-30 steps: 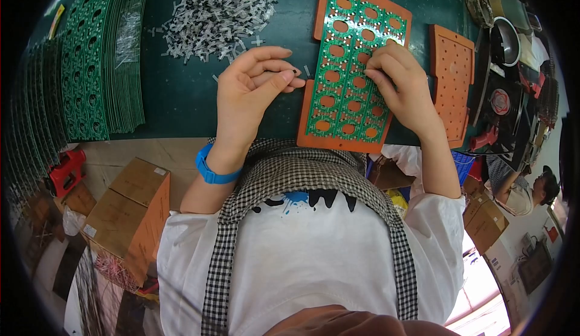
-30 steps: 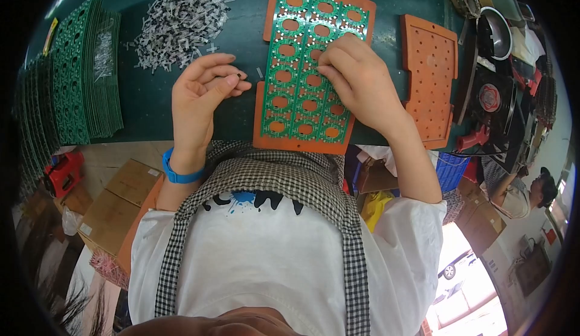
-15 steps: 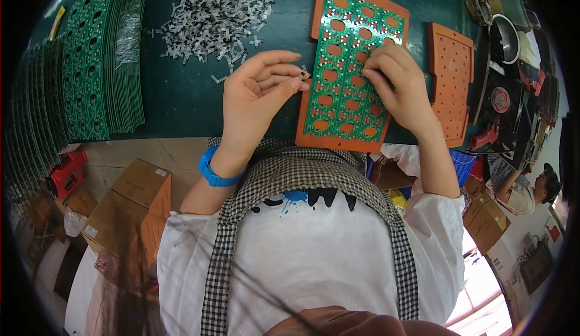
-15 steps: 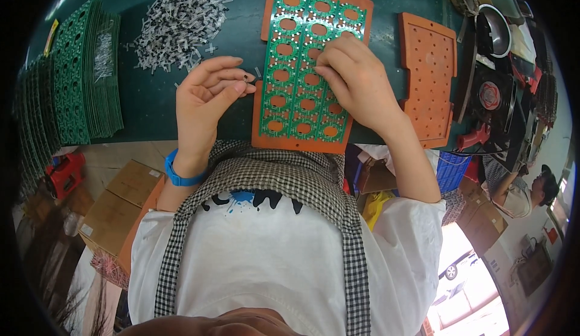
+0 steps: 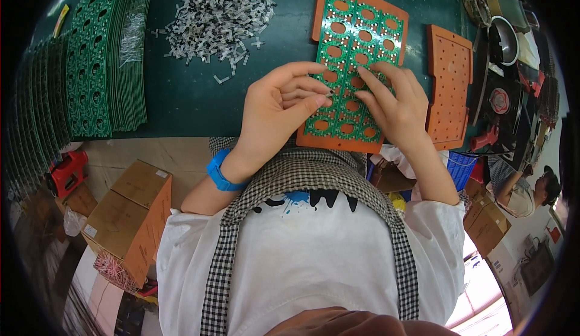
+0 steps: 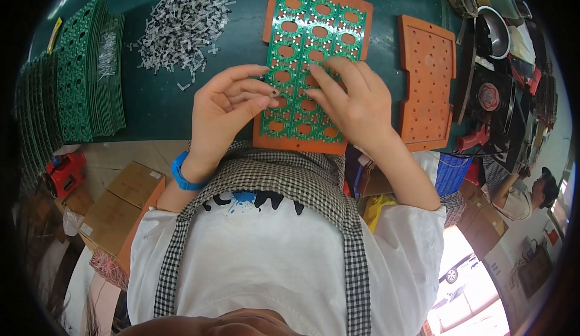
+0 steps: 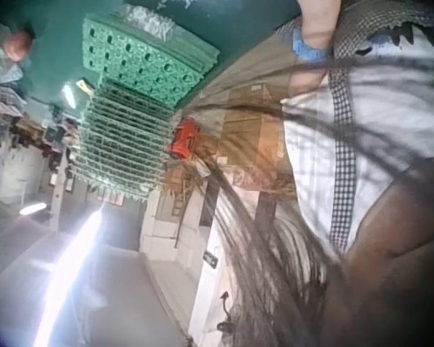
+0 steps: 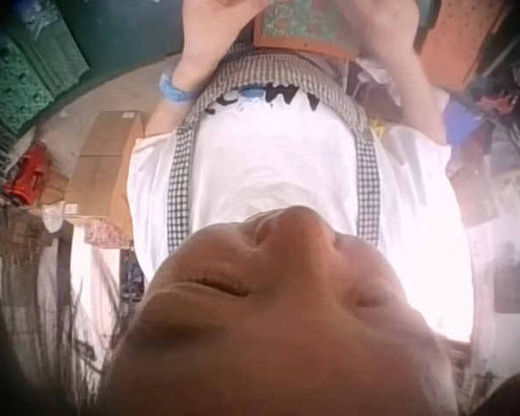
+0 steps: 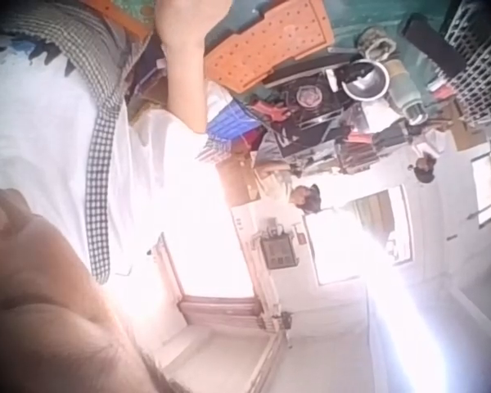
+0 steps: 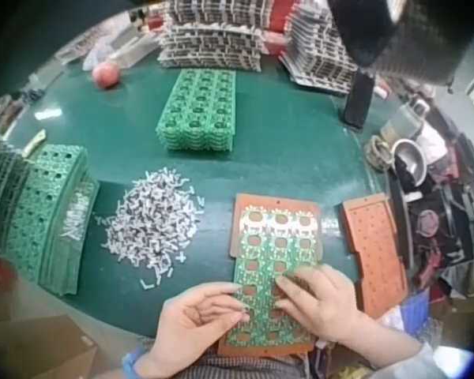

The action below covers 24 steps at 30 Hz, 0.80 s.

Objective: The person inserts electronic components by hand into green printed circuit board panels that are aligned on a workbench fixture.

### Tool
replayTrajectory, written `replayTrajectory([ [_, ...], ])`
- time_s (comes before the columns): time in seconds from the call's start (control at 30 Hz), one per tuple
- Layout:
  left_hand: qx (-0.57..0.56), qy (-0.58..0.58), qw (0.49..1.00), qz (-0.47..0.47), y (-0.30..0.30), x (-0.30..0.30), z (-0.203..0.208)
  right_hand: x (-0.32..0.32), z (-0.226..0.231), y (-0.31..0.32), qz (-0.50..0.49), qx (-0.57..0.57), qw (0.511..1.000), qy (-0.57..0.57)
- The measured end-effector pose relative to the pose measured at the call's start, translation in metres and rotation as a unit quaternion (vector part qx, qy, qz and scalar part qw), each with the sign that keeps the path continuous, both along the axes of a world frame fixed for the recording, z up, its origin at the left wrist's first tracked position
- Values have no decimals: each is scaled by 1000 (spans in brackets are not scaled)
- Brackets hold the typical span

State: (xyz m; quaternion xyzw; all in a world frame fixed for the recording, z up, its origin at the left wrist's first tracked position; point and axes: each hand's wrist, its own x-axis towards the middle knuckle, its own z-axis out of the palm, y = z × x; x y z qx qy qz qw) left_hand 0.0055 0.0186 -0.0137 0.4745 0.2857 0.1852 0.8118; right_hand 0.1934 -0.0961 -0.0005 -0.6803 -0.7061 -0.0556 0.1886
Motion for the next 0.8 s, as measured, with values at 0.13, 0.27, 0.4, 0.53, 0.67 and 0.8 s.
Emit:
replayTrajectory([
  [0.13,2,-20,999,-30,-5,5,1,-20,12,3,-10,-23,953,301],
  [0.27,18,-3,999,-43,-5,6,6,-16,13,9,16,-43,929,366],
  [0.4,91,42,994,-32,3,5,5,12,10,23,-112,-90,898,416],
  [0.53,140,-10,989,38,1,15,4,5,16,27,-67,-104,897,425],
  [0.67,118,-38,992,21,-2,21,1,-10,22,28,-41,-109,903,414],
  [0.8,66,31,997,-17,4,17,9,-3,14,29,-39,-5,941,336],
])
